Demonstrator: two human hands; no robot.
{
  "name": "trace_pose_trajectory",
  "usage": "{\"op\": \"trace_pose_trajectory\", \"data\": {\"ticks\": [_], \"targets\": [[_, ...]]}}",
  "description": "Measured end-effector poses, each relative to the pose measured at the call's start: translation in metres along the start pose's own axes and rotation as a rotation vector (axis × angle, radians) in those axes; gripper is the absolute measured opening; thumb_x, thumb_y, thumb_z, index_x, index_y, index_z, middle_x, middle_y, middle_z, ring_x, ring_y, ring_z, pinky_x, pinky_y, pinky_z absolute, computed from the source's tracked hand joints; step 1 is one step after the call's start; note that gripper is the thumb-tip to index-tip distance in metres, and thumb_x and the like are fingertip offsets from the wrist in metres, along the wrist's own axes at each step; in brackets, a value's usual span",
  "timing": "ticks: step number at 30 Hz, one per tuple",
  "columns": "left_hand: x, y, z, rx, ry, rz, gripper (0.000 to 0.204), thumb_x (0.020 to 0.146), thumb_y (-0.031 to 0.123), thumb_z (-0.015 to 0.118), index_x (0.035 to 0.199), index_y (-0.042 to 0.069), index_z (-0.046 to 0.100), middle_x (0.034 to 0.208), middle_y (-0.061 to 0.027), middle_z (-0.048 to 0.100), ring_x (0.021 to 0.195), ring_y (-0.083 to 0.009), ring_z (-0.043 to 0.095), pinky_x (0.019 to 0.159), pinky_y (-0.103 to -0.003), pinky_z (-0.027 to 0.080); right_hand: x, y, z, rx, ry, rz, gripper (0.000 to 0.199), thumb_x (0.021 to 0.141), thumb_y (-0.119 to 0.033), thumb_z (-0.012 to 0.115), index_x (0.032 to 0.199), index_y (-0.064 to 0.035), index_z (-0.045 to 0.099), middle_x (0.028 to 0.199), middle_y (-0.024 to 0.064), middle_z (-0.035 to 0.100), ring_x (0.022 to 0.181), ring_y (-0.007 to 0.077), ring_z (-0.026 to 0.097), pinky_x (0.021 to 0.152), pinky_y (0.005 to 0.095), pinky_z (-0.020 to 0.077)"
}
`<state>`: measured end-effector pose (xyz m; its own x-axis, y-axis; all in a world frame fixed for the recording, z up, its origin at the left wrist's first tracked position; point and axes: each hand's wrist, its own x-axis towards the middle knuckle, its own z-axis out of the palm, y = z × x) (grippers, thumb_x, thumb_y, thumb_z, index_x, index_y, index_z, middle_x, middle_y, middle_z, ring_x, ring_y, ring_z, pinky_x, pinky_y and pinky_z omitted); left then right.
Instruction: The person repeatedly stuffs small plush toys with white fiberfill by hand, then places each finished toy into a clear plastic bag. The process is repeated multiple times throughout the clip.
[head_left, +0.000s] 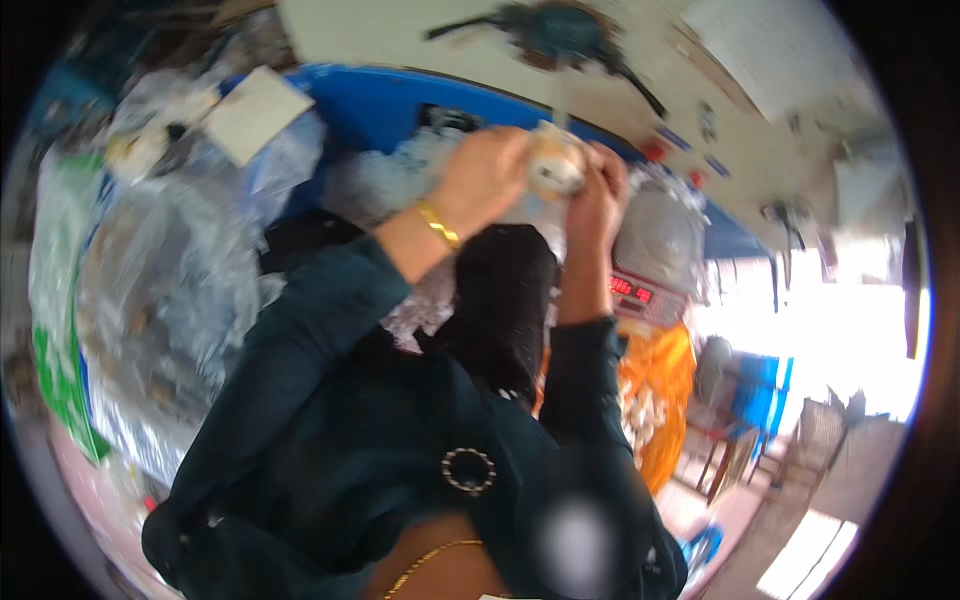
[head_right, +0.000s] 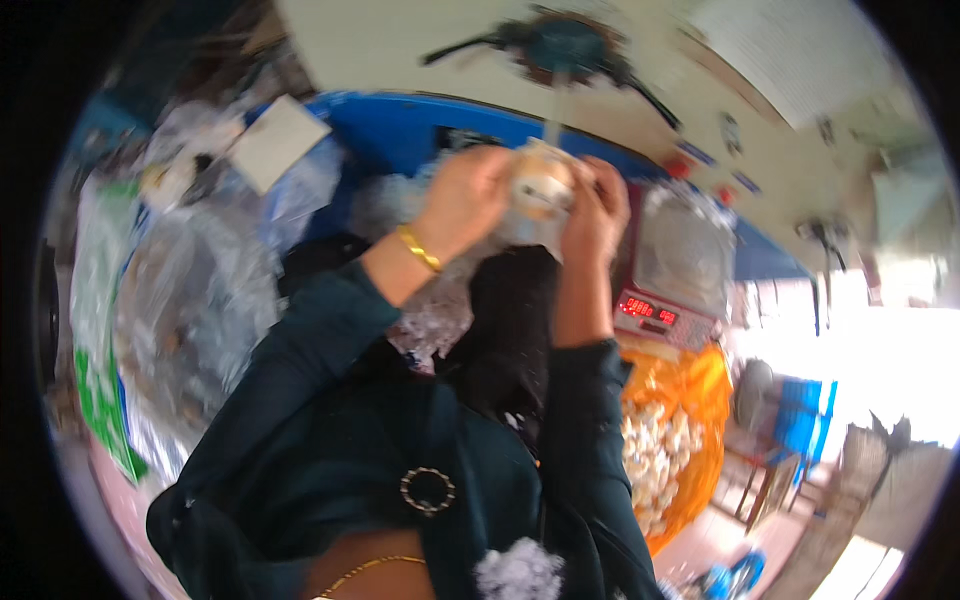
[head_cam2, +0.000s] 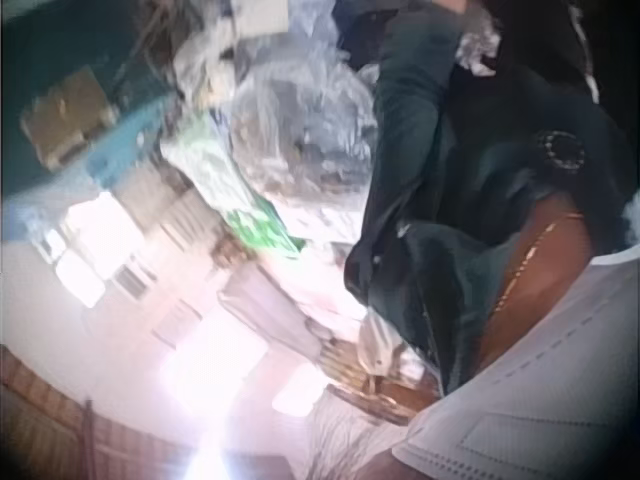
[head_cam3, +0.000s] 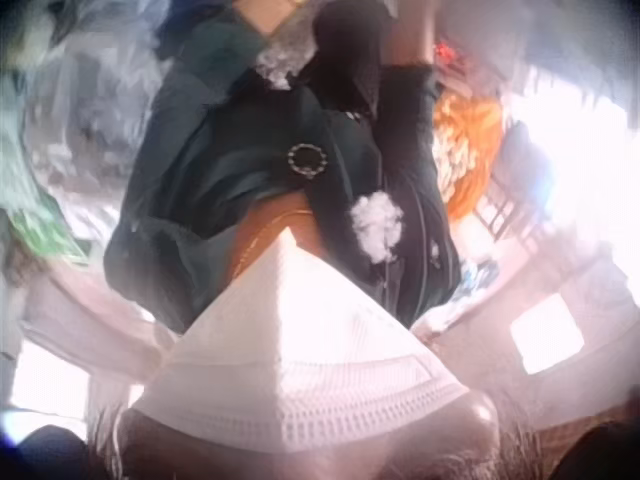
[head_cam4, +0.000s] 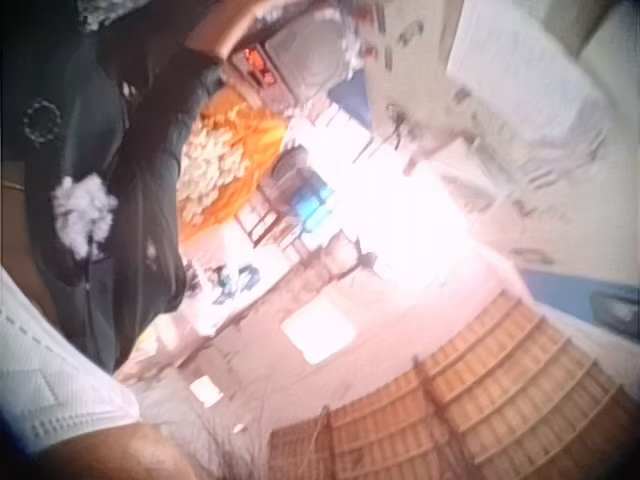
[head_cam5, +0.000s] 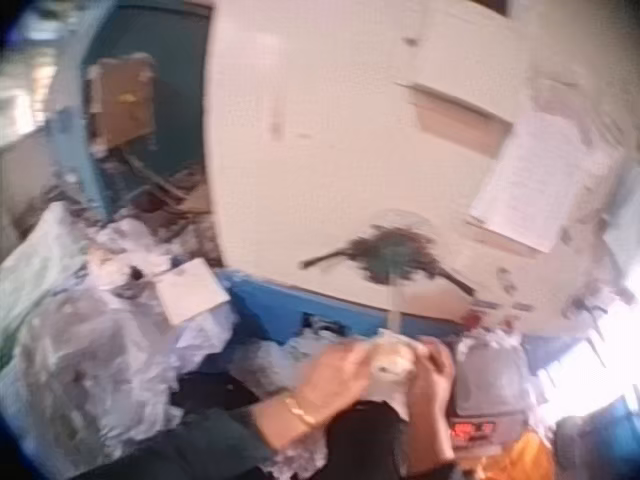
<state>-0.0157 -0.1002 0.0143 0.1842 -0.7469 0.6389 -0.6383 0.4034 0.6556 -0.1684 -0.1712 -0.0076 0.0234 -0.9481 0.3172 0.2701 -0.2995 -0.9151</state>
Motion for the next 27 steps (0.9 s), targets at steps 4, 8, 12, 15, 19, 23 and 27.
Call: {"op": "trace_pose_trajectory", "data": {"ticks": [4,8,12,15,19,23,27], "targets": [[-0.017,0.009,0.004,0.072,-0.055,0.028,0.012,0.082,0.014,0.056,0.087,0.004,0.059,0.082,-0.0174,0.061,0.077,-0.0371,0.06,0.068,-0.046,0.049,-0.021,-0.011,-0.018,0.088,0.097,0.129,0.016,0.087,-0.005,0.059,0.103,-0.0009,0.061,0.097,0.0062,0.06,0.09,0.016,0.057,0.081,0.0301,0.048],[-0.024,0.014,0.008,-0.044,0.0,-0.105,0.018,0.084,0.021,0.058,0.077,0.004,0.059,0.072,-0.0149,0.06,0.073,-0.0353,0.06,0.063,-0.045,0.049,-0.016,-0.008,-0.031,-0.02,-0.001,-0.009,0.014,0.089,-0.01,0.062,0.098,0.0002,0.06,0.101,0.0077,0.059,0.093,0.0178,0.056,0.084,0.0345,0.0488],[-0.048,0.005,-0.027,0.043,-0.053,-0.105,0.02,0.086,0.022,0.058,0.076,0.005,0.059,0.07,-0.0151,0.059,0.071,-0.0359,0.06,0.062,-0.044,0.049,-0.026,-0.017,-0.06,-0.36,-0.074,-0.058,0.022,0.089,-0.013,0.063,0.107,0.0003,0.06,0.108,0.0084,0.057,0.1,0.0199,0.055,0.084,0.0357,0.0494],[-0.098,-0.024,-0.11,0.187,-0.004,-0.306,0.02,0.088,0.022,0.05,0.074,0.009,0.056,0.073,-0.0147,0.059,0.071,-0.0347,0.06,0.062,-0.044,0.05,-0.048,-0.042,-0.13,-0.38,0.091,0.241,0.028,0.089,-0.013,0.063,0.114,0.0004,0.06,0.113,0.0089,0.056,0.104,0.0219,0.055,0.083,0.0368,0.0504],[-0.234,-0.11,-0.278,0.985,0.068,-0.448,0.016,0.081,0.018,0.054,0.076,0.008,0.064,0.077,-0.0152,0.061,0.074,-0.0336,0.06,0.067,-0.043,0.051,-0.087,-0.064,-0.285,-1.307,-0.227,0.208,0.027,0.089,-0.022,0.06,0.107,-0.0012,0.06,0.087,0.007,0.062,0.077,0.0197,0.061,0.064,0.0301,0.0501],[-0.36,-0.15,-0.411,1.493,0.262,-1.138,0.025,0.086,0.025,0.053,0.094,0.009,0.071,0.097,-0.0146,0.066,0.094,-0.038,0.062,0.083,-0.046,0.049,-0.133,-0.07,-0.287,-1.275,-0.104,0.745,0.027,0.088,-0.022,0.061,0.106,-0.0013,0.06,0.087,0.0072,0.062,0.074,0.0197,0.062,0.061,0.0299,0.0501],[-0.359,-0.161,-0.477,1.359,-0.25,-1.331,0.036,0.088,0.035,0.053,0.11,0.011,0.067,0.116,-0.0121,0.063,0.113,-0.0342,0.056,0.094,-0.044,0.045,-0.149,-0.083,-0.285,-1.3,-0.142,0.917,0.027,0.088,-0.023,0.061,0.105,-0.0015,0.061,0.086,0.0073,0.062,0.071,0.0197,0.062,0.059,0.0297,0.0502]]}}
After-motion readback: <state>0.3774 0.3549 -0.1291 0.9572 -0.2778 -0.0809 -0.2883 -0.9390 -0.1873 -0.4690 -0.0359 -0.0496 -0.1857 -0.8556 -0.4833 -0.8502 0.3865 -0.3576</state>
